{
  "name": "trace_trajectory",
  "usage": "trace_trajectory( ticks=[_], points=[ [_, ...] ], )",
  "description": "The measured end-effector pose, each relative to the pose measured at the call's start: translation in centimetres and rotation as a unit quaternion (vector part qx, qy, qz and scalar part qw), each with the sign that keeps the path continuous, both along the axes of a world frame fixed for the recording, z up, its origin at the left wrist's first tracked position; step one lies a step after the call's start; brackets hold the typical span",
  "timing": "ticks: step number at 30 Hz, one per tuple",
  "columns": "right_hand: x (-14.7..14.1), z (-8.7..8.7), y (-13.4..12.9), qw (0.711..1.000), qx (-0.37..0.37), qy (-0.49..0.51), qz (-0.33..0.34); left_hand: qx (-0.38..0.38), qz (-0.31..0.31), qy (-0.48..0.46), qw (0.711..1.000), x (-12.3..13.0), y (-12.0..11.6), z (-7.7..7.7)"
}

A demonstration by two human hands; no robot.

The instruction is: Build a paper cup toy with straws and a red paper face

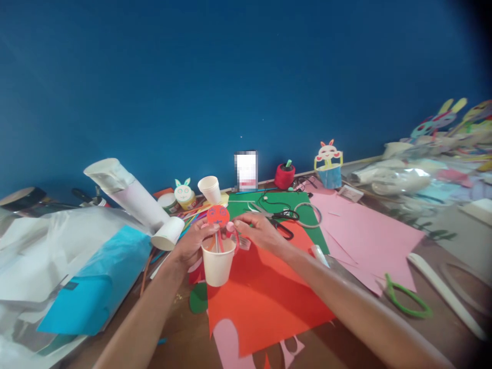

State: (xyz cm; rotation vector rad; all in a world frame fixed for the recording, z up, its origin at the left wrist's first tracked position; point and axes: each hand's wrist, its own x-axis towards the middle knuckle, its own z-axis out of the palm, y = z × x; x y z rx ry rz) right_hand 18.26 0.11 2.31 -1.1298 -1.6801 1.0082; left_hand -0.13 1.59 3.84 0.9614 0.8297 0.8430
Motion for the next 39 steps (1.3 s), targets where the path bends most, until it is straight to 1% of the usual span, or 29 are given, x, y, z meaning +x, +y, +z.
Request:
trace_trajectory(
  ticks=[5,7,11,13,16,19,22,25,28,32,35,39],
  points=[
    [0.7,0.0,0.6,1.000,-0.004,0.019,-0.001,0.001,-0.020,-0.010,1.000,0.1,-0.2,0.6],
    [1.0,0.0,0.7,1.000,-0.005,0.012,0.021,-0.004,-0.021,-0.010,1.000,0.0,-0.3,0.7],
    [1.0,0.1,0.4,0.996,-0.017,-0.016,0.090,-0.023,-0.012,-0.013,1.000,-0.1,-0.4,0.7],
    [0.9,0.2,0.2,0.994,-0.024,-0.033,0.100,-0.034,-0.013,-0.012,0.999,-0.1,-0.4,0.7],
    [0.9,0.5,0.1,0.994,-0.018,-0.035,0.101,-0.034,-0.027,-0.014,0.999,-0.2,-0.5,0.9],
    [0.8,0.6,0.1,0.995,-0.032,0.002,0.098,-0.024,-0.028,-0.004,0.999,-0.1,-0.5,1.0],
    [0.6,0.6,0.1,0.997,-0.053,0.016,0.060,-0.014,-0.037,-0.004,0.999,-0.1,-0.4,0.9],
    [0.3,0.6,-0.2,0.998,-0.050,0.013,0.028,0.001,-0.045,-0.003,0.999,0.0,-0.3,0.7],
    [-0.1,0.4,-0.4,0.998,-0.061,0.015,0.031,0.012,-0.034,0.010,0.999,0.0,-0.2,0.5],
    [-0.4,-0.1,-0.3,0.996,-0.074,0.040,0.033,0.009,-0.038,0.009,0.999,0.0,-0.3,0.4],
    [-0.4,-0.4,-0.1,0.993,-0.089,0.068,0.044,0.007,-0.034,0.014,0.999,0.0,-0.4,0.4],
    [-0.4,-0.4,-0.1,0.991,-0.099,0.081,0.048,-0.011,-0.017,0.024,1.000,0.2,-0.6,0.7]
  ],
)
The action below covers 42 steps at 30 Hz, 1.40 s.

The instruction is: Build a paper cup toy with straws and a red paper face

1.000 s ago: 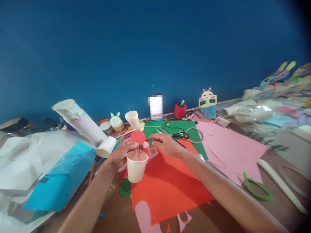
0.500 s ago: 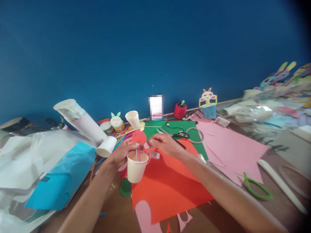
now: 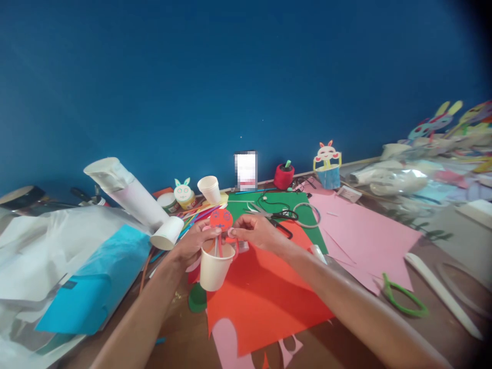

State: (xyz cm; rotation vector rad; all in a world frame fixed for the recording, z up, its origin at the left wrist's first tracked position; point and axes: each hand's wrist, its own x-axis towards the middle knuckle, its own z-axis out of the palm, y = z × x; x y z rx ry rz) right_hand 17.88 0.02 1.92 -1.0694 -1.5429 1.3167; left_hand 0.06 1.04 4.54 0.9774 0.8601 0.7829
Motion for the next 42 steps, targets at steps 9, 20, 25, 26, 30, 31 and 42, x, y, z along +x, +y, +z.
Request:
trace_trajectory(
  ticks=[9,20,25,26,30,31,42],
  points=[
    [0.3,0.2,-0.1,0.999,-0.025,0.004,0.021,-0.008,-0.012,-0.015,1.000,-0.1,0.1,0.1],
    [0.4,0.5,-0.2,0.999,-0.045,0.003,0.029,-0.012,-0.011,-0.008,1.000,-0.1,0.1,0.2],
    [0.2,0.5,-0.3,0.996,-0.067,0.038,0.041,-0.010,-0.013,-0.011,1.000,0.0,0.1,0.2],
    [0.2,0.5,-0.3,0.996,-0.067,0.042,0.044,-0.009,-0.011,-0.012,1.000,-0.1,0.1,0.1],
    [0.2,0.4,-0.3,0.997,-0.052,0.045,0.042,-0.001,-0.016,-0.008,1.000,-0.1,0.2,-0.1],
    [0.2,0.4,-0.3,0.997,-0.047,0.039,0.039,0.000,-0.017,-0.007,1.000,-0.2,0.3,-0.2],
    [0.3,-0.5,0.2,0.998,-0.003,-0.058,-0.021,-0.016,-0.051,0.024,0.998,-0.2,0.5,-0.5]
  ],
)
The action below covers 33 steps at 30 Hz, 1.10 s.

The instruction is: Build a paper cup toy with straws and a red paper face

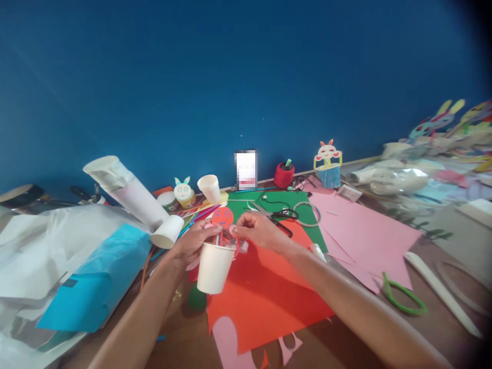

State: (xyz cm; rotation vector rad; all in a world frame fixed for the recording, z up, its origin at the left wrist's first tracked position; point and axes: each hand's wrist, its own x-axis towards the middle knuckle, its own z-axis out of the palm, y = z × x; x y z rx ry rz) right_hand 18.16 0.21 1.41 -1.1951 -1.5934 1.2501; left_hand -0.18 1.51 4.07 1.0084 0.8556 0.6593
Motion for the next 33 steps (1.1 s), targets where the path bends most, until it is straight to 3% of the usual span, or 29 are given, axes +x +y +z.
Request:
trace_trajectory(
  ticks=[5,13,21,26,33],
  points=[
    [-0.1,0.6,-0.2,0.999,-0.032,0.031,0.015,-0.030,0.008,-0.005,1.000,0.1,-0.4,0.7],
    [0.3,1.4,-0.1,0.975,-0.153,0.133,0.093,-0.075,0.002,-0.016,0.997,-0.1,-0.4,1.3],
    [0.3,0.2,0.2,0.969,-0.135,0.110,0.178,-0.062,-0.010,0.020,0.998,-0.6,-0.3,1.6],
    [0.4,0.4,0.1,0.978,-0.105,0.096,0.153,-0.055,-0.012,0.021,0.998,-1.0,-0.1,1.5],
    [-0.2,0.8,-0.3,0.991,-0.055,0.082,0.086,-0.040,0.033,-0.016,0.999,-1.2,0.3,1.1]
  ],
)
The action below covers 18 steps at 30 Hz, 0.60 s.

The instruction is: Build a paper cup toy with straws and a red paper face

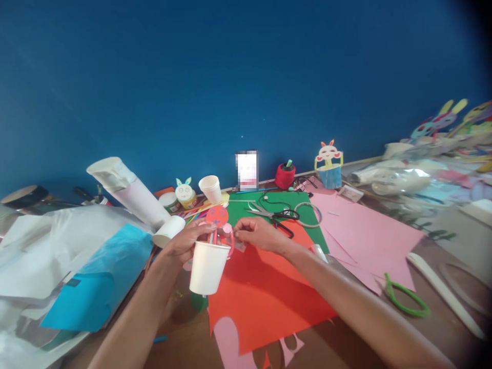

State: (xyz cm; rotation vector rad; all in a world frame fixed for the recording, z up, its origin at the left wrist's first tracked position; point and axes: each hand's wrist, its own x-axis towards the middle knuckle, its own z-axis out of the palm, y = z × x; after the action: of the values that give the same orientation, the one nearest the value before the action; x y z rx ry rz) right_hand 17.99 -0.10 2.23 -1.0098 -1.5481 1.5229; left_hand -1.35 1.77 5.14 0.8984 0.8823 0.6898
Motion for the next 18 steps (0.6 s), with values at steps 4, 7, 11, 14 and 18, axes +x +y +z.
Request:
trace_trajectory(
  ticks=[4,7,11,14,18],
  points=[
    [-0.09,0.17,-0.10,0.997,0.043,-0.052,-0.037,0.003,0.003,0.001,1.000,-0.11,0.05,-0.12],
    [-0.01,0.18,-0.13,0.992,0.076,-0.090,-0.055,0.005,0.020,0.002,1.000,-0.09,-0.01,0.03],
    [0.01,0.09,-0.24,0.991,0.088,-0.089,-0.050,0.000,-0.011,0.007,1.000,0.15,-0.19,0.38],
    [-0.13,-0.01,-0.29,0.995,0.073,-0.060,-0.040,0.007,-0.017,-0.008,1.000,0.35,-0.26,0.46],
    [-0.40,-0.31,-0.25,0.999,0.021,-0.018,-0.033,0.015,-0.004,0.001,1.000,0.31,-0.18,0.22]
  ],
)
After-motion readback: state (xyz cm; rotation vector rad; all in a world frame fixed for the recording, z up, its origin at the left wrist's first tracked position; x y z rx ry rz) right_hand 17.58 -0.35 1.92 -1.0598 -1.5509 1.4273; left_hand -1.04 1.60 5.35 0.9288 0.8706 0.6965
